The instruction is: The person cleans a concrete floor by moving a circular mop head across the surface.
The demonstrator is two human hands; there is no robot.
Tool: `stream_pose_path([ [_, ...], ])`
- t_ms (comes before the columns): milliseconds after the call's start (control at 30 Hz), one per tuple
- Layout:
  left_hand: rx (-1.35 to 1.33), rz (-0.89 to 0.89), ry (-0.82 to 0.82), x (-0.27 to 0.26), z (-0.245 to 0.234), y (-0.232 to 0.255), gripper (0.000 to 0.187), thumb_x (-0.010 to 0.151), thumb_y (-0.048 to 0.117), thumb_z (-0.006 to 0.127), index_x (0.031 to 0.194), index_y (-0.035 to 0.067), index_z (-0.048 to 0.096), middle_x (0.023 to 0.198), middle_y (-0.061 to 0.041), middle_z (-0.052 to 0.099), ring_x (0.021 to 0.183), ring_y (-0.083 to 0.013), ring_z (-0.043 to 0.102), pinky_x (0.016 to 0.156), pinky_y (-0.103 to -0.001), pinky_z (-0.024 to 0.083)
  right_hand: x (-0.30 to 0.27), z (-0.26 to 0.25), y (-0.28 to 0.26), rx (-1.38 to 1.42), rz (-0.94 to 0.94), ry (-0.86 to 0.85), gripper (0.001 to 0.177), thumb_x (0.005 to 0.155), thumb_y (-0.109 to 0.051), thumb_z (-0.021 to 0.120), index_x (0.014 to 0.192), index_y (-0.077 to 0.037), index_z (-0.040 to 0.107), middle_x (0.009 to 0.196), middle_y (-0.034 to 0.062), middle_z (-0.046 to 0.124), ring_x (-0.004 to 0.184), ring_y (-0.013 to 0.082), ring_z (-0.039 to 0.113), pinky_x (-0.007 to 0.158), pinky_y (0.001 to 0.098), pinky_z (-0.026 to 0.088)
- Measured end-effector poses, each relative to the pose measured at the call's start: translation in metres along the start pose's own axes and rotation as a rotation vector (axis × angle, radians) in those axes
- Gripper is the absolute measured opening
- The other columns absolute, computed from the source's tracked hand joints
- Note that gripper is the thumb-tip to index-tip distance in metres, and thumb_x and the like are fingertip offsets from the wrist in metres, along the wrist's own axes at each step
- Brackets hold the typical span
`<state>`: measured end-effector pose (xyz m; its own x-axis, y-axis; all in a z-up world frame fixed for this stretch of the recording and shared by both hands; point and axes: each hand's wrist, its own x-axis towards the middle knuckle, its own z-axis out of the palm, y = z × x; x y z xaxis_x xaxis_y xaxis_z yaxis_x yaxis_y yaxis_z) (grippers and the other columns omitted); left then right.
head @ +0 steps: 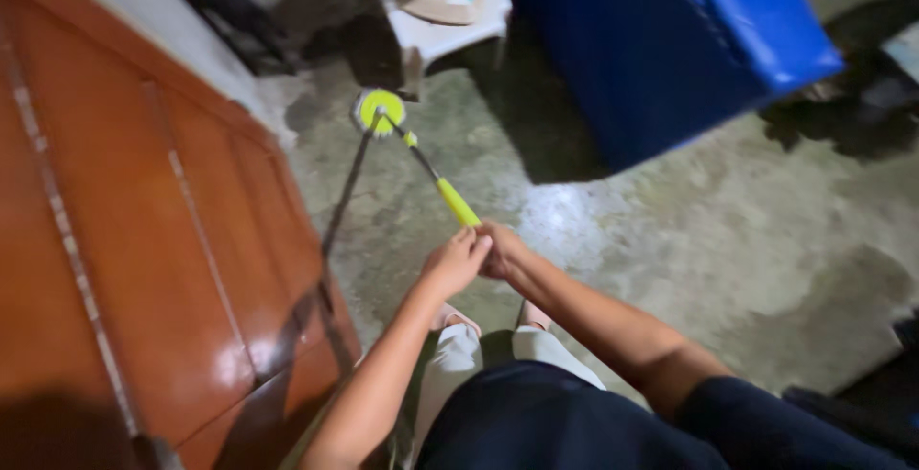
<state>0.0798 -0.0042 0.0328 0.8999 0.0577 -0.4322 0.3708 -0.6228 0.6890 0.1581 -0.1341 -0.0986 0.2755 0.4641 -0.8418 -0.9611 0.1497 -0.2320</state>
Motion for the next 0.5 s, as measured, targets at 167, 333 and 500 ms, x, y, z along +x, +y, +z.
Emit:
stream_pose_path([
  [167, -0.178, 0.249, -0.104, -0.042, 0.024, 0.074, 0.055, 0.1, 0.048, 0.049, 0.125, 0.003, 0.068, 0.137, -0.016, 0.065, 0.129, -0.0336, 0.059, 0.107, -0.039, 0.046, -0.144, -0.056, -0.004, 0.015, -0.012, -0.038, 0.014, 0.098, -0.029, 0.053, 0.095, -0.017, 0.062, 0.068, -0.006, 0.054, 0.046, 0.0072, 0.04, 0.038, 0.0238, 0.028],
  [333, -0.228, 0.202, -0.198, -0.05, 0.027, 0.108, 0.049, 0.098, 0.045, 0.052, 0.113, 0.003, 0.072, 0.115, -0.016, 0.073, 0.109, -0.0322, 0.069, 0.094, -0.039, 0.053, -0.182, -0.068, -0.015, -0.126, -0.028, 0.092, 0.016, 0.097, -0.028, 0.05, 0.099, -0.018, 0.063, 0.067, -0.0059, 0.054, 0.046, 0.006, 0.034, 0.041, 0.0233, 0.026],
  [500, -0.453, 0.237, -0.16, -0.012, 0.08, 0.045, 0.049, 0.104, 0.045, 0.049, 0.114, 0.0, 0.067, 0.108, -0.016, 0.074, 0.103, -0.0291, 0.069, 0.093, -0.04, 0.053, -0.081, -0.09, -0.005, -0.225, -0.171, -0.121, 0.021, 0.096, -0.027, 0.054, 0.099, -0.008, 0.06, 0.071, 0.0061, 0.054, 0.053, 0.0186, 0.051, 0.04, 0.034, 0.04],
])
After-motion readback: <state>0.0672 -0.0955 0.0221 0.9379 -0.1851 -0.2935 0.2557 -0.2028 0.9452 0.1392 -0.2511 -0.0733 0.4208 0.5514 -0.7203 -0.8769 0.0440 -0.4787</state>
